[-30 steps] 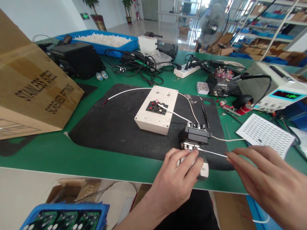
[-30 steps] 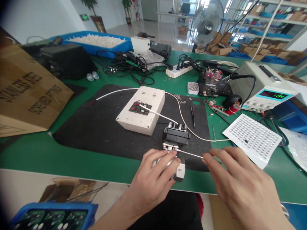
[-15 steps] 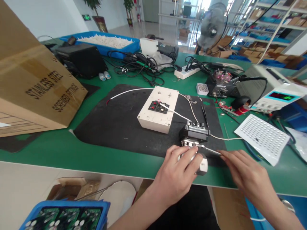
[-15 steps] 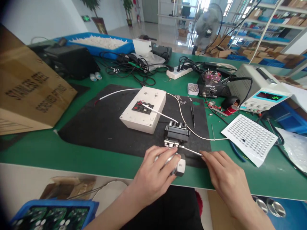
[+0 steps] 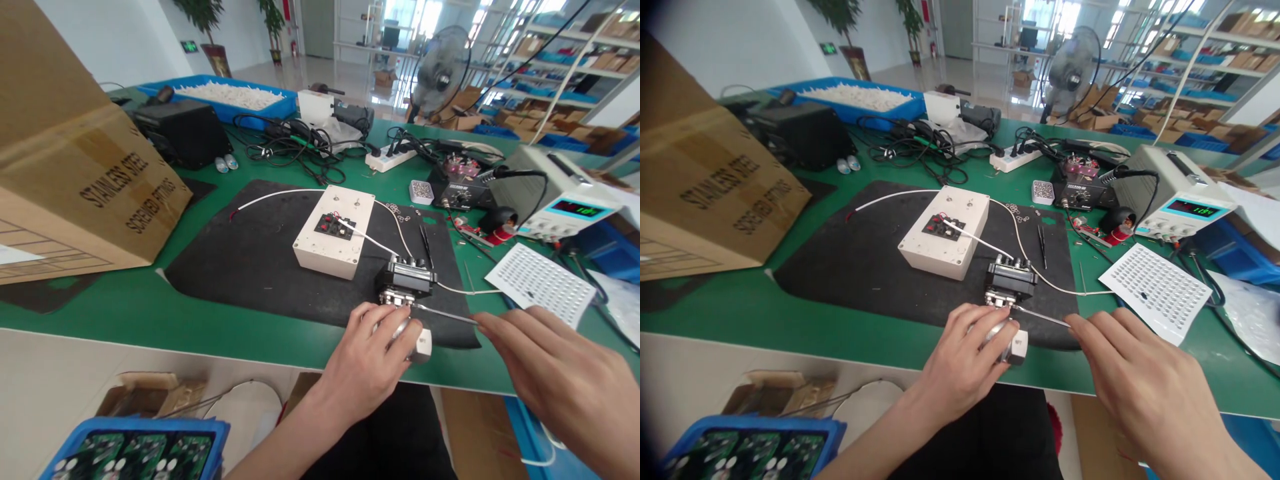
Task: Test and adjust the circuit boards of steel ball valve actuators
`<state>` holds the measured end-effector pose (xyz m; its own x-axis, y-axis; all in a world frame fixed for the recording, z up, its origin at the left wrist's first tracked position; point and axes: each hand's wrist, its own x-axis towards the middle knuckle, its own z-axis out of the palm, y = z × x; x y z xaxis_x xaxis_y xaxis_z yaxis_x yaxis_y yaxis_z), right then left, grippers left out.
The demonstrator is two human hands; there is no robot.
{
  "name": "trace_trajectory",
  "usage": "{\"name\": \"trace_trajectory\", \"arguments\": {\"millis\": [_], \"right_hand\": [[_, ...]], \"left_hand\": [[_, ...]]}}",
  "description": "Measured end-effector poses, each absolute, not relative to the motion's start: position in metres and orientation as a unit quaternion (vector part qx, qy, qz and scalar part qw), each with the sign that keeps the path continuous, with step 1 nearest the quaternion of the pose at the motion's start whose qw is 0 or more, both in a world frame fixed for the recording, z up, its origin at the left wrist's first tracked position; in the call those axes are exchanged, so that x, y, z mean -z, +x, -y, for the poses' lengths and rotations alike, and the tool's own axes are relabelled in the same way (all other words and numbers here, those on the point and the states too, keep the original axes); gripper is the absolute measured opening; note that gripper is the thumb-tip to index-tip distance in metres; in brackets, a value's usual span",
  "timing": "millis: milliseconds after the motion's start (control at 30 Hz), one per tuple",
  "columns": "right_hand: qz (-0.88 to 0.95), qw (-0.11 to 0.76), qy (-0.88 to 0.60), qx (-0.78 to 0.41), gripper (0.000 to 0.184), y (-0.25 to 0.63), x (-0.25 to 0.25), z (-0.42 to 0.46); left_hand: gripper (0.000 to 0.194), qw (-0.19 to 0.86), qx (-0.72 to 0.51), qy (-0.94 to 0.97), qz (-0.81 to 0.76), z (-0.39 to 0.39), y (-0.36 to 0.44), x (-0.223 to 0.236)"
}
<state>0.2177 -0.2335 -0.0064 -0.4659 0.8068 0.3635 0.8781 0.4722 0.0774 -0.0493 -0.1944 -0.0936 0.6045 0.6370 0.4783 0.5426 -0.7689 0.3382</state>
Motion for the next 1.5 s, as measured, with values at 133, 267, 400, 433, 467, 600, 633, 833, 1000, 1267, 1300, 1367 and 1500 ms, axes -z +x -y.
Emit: {"name": "trace_trajectory", "arguments": {"millis": [133, 267, 400, 433, 467, 600, 633, 833, 1000, 1267, 1300, 1367, 1500], "right_hand": [[0.858, 0.058, -0.484, 0.161, 0.03, 0.215, 0.003, 0.231], [0.864, 0.03, -0.471, 0.177, 0.029, 0.206, -0.006, 0.222], [0.879, 0.001, -0.446, 0.171, 0.024, 0.197, -0.017, 0.211], [0.881, -0.012, -0.441, 0.17, 0.025, 0.195, -0.018, 0.208], [0.882, -0.024, -0.438, 0.172, 0.026, 0.194, -0.017, 0.206], [0.88, -0.047, -0.437, 0.182, 0.024, 0.189, -0.003, 0.197], [0.88, -0.044, -0.437, 0.182, 0.024, 0.189, 0.002, 0.195], [0.885, 0.029, -0.438, 0.154, 0.031, 0.196, 0.018, 0.184], [0.879, 0.084, -0.456, 0.107, 0.033, 0.207, 0.042, 0.179], [0.837, 0.181, -0.512, -0.068, 0.035, 0.207, 0.1, 0.178], [0.836, 0.172, -0.516, -0.073, 0.035, 0.207, 0.1, 0.179], [0.834, 0.157, -0.524, -0.075, 0.036, 0.208, 0.099, 0.182], [0.823, 0.143, -0.542, -0.088, 0.025, 0.216, 0.096, 0.199]], "left_hand": [[0.041, 0.078, -0.297, 0.892, -0.333, 0.195, -0.05, 0.096], [0.04, 0.061, -0.282, 0.898, -0.332, 0.194, -0.05, 0.091], [0.036, 0.022, -0.218, 0.927, -0.305, 0.183, -0.048, 0.076], [0.036, 0.016, -0.198, 0.934, -0.296, 0.179, -0.047, 0.073], [0.037, 0.013, -0.182, 0.94, -0.288, 0.175, -0.046, 0.07], [0.044, -0.001, -0.169, 0.95, -0.261, 0.164, -0.044, 0.07], [0.044, -0.007, -0.178, 0.951, -0.253, 0.163, -0.045, 0.073], [0.042, -0.041, -0.247, 0.941, -0.226, 0.159, -0.046, 0.087], [0.048, -0.041, -0.268, 0.938, -0.216, 0.157, -0.047, 0.093], [0.044, -0.042, -0.291, 0.928, -0.229, 0.157, -0.044, 0.094], [0.044, -0.042, -0.287, 0.928, -0.234, 0.157, -0.043, 0.092], [0.045, -0.037, -0.273, 0.929, -0.245, 0.16, -0.041, 0.088], [0.059, 0.023, -0.327, 0.905, -0.271, 0.172, -0.044, 0.081]]}}
